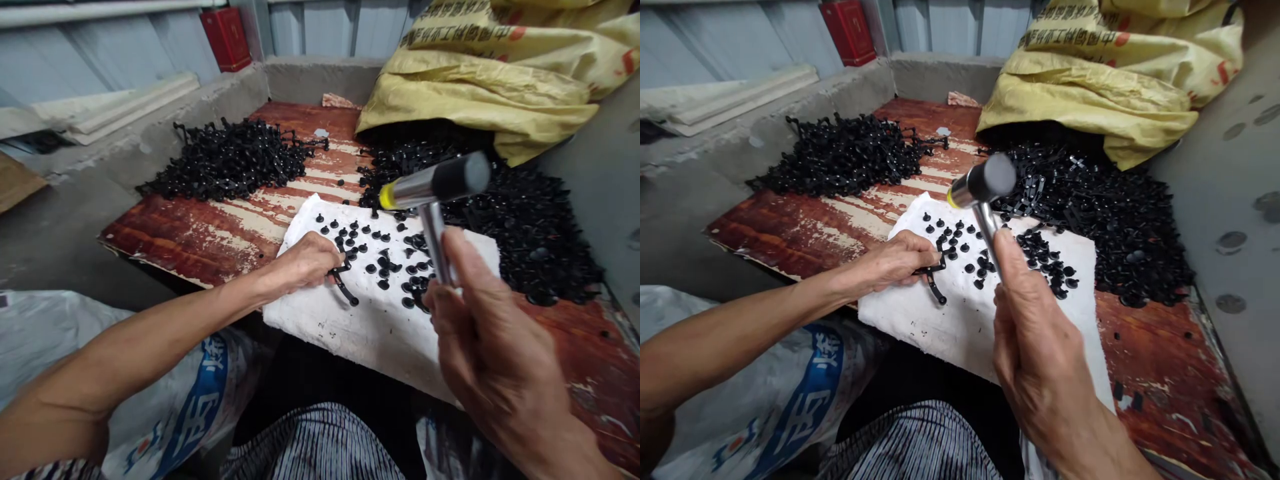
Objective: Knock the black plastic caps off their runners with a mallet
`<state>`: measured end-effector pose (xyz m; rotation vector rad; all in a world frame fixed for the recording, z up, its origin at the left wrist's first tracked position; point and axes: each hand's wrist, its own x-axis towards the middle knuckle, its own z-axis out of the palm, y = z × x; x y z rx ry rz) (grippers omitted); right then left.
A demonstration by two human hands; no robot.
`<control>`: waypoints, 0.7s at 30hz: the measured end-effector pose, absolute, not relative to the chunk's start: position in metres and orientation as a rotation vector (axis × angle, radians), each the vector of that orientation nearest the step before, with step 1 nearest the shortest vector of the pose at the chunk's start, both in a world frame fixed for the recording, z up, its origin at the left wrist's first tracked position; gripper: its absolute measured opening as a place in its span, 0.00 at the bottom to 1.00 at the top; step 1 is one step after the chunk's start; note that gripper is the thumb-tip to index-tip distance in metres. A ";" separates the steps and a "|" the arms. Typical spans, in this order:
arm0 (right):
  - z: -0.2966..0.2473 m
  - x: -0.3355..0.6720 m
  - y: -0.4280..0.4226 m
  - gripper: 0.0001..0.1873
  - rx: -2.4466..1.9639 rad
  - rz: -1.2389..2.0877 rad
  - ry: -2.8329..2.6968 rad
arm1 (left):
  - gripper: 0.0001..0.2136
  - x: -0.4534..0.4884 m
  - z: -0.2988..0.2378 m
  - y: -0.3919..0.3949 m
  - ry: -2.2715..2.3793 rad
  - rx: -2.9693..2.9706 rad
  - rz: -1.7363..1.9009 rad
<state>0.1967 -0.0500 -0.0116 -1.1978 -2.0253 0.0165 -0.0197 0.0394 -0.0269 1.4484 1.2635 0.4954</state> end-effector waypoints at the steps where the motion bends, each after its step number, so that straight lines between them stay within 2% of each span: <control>1: -0.014 0.197 -0.049 0.37 -1.233 0.065 -2.079 | 0.10 -0.020 -0.026 0.039 1.276 1.448 0.491; 4: -0.021 0.200 -0.044 0.33 -1.235 0.213 -2.264 | 0.11 -0.017 -0.018 0.037 1.329 1.452 0.447; 9: -0.020 0.200 -0.045 0.36 -1.240 0.104 -2.069 | 0.12 -0.012 -0.009 0.034 1.368 1.452 0.426; 13: -0.024 0.202 -0.045 0.34 -1.259 0.229 -2.246 | 0.15 -0.011 -0.010 0.033 1.322 1.453 0.458; 17: -0.029 0.204 -0.045 0.37 -1.248 0.270 -2.113 | 0.14 -0.010 -0.011 0.034 1.374 1.464 0.430; 21: -0.022 0.203 -0.043 0.29 -1.279 0.410 -2.126 | 0.12 -0.014 -0.009 0.035 1.339 1.444 0.395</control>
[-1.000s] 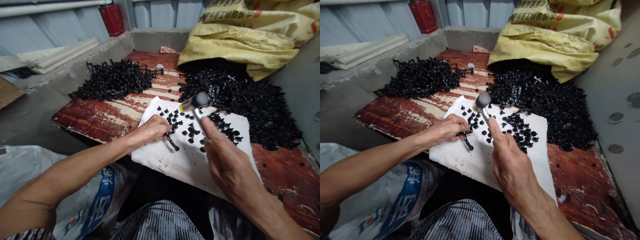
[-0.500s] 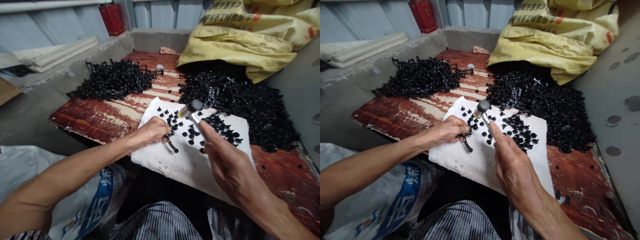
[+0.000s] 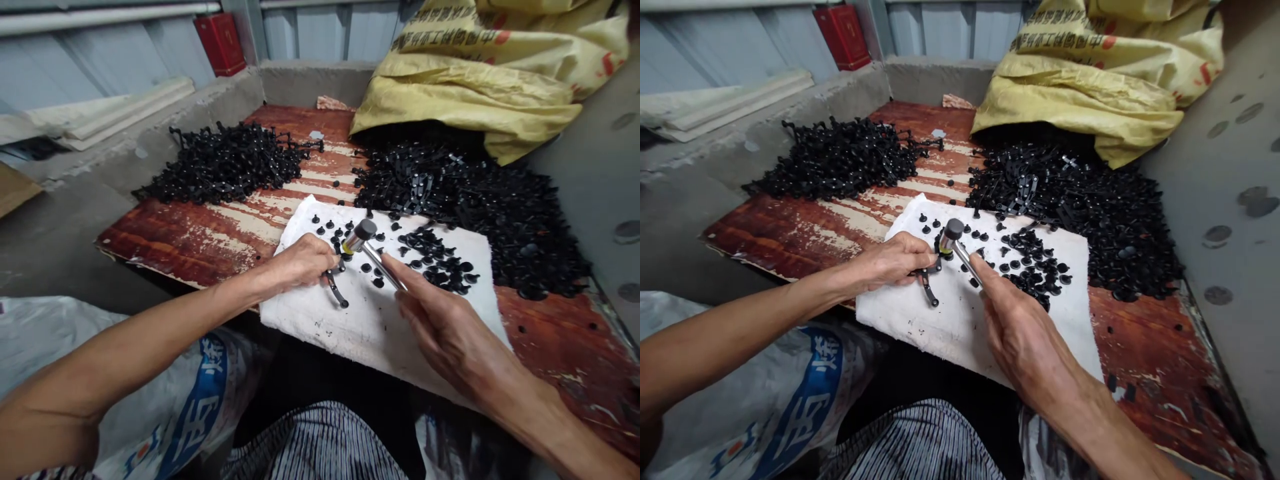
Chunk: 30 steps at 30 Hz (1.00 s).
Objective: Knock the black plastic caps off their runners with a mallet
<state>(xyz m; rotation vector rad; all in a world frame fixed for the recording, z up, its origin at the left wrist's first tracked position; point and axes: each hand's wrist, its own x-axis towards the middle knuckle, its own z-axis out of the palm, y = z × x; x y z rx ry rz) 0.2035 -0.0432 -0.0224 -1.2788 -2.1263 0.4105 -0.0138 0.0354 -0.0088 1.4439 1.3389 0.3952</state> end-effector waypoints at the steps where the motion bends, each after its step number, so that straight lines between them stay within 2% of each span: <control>1: -0.019 0.203 -0.042 0.26 -1.301 0.458 -2.062 | 0.12 -0.015 -0.007 0.035 1.289 1.489 0.375; 8: -0.018 0.190 -0.024 0.08 -1.370 0.970 -1.669 | 0.13 -0.007 0.008 0.019 0.893 1.913 0.157; 15: -0.020 0.181 -0.027 0.07 -1.315 1.207 -1.608 | 0.12 -0.004 0.006 0.015 0.796 1.969 0.127; 25: -0.027 0.180 -0.032 0.06 -1.289 1.302 -1.421 | 0.10 -0.003 0.012 0.036 0.796 2.101 0.109; 28: -0.028 0.178 -0.032 0.08 -1.273 1.319 -1.334 | 0.07 -0.004 0.005 0.033 0.931 2.044 0.223; 30: -0.029 0.177 -0.032 0.09 -1.259 1.314 -1.264 | 0.07 -0.005 -0.001 0.024 1.127 1.928 0.435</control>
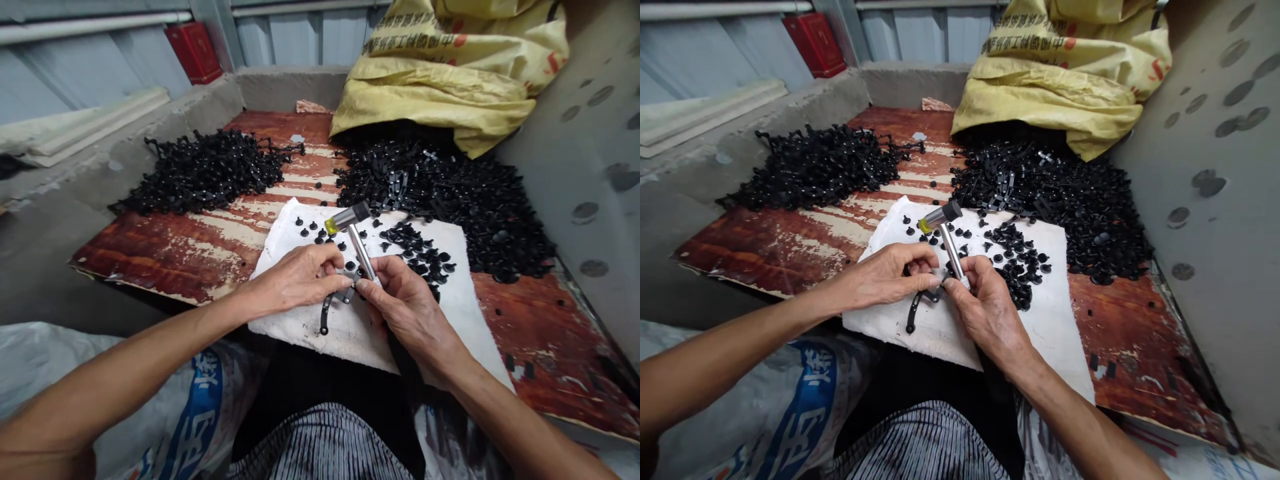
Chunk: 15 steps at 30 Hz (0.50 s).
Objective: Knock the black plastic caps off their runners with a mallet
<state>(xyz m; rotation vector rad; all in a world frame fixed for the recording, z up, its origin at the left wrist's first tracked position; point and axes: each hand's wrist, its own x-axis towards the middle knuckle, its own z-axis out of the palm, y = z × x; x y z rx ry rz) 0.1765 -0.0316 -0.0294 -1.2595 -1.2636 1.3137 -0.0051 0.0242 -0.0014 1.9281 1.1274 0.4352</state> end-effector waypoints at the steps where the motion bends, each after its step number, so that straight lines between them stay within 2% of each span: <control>1: -0.030 0.176 -0.031 0.10 -1.254 1.307 -1.230 | 0.11 -0.006 -0.005 0.019 1.227 1.825 0.563; 3: -0.031 0.175 -0.031 0.11 -1.246 1.289 -1.171 | 0.19 -0.005 -0.010 0.007 1.322 1.535 0.736; 5: -0.030 0.174 -0.031 0.12 -1.241 1.274 -1.133 | 0.22 -0.002 -0.012 -0.004 1.244 1.211 0.732; 9: -0.028 0.169 -0.034 0.12 -1.231 1.288 -1.118 | 0.14 0.011 -0.008 -0.008 1.103 0.851 0.651; 12: -0.027 0.171 -0.041 0.13 -1.240 1.291 -1.106 | 0.08 0.014 -0.002 0.003 1.136 0.844 0.671; 15: -0.028 0.177 -0.048 0.15 -1.245 1.242 -1.020 | 0.08 0.010 -0.001 0.016 1.210 0.878 0.628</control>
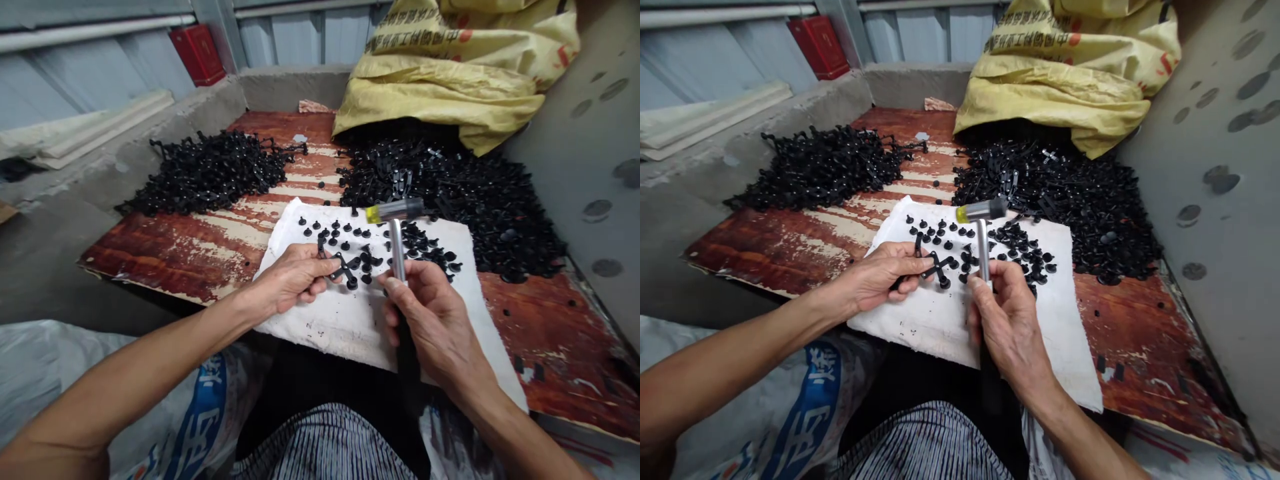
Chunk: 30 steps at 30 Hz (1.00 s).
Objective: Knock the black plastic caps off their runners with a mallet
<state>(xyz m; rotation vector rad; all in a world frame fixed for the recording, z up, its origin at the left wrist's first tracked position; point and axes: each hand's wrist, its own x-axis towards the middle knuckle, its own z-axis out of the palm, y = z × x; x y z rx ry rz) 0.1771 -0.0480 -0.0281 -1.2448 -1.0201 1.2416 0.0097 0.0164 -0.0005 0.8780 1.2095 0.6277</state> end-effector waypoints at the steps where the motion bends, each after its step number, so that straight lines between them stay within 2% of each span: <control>1: -0.029 0.179 -0.050 0.15 -1.235 1.234 -0.978 | 0.08 0.008 -0.001 0.020 1.231 0.891 0.608; 6: -0.034 0.185 -0.055 0.18 -1.174 1.271 -0.811 | 0.10 0.009 -0.006 0.029 1.270 0.925 0.590; 30: -0.038 0.187 -0.055 0.13 -1.103 1.278 -0.880 | 0.11 0.015 -0.007 0.032 1.291 0.911 0.578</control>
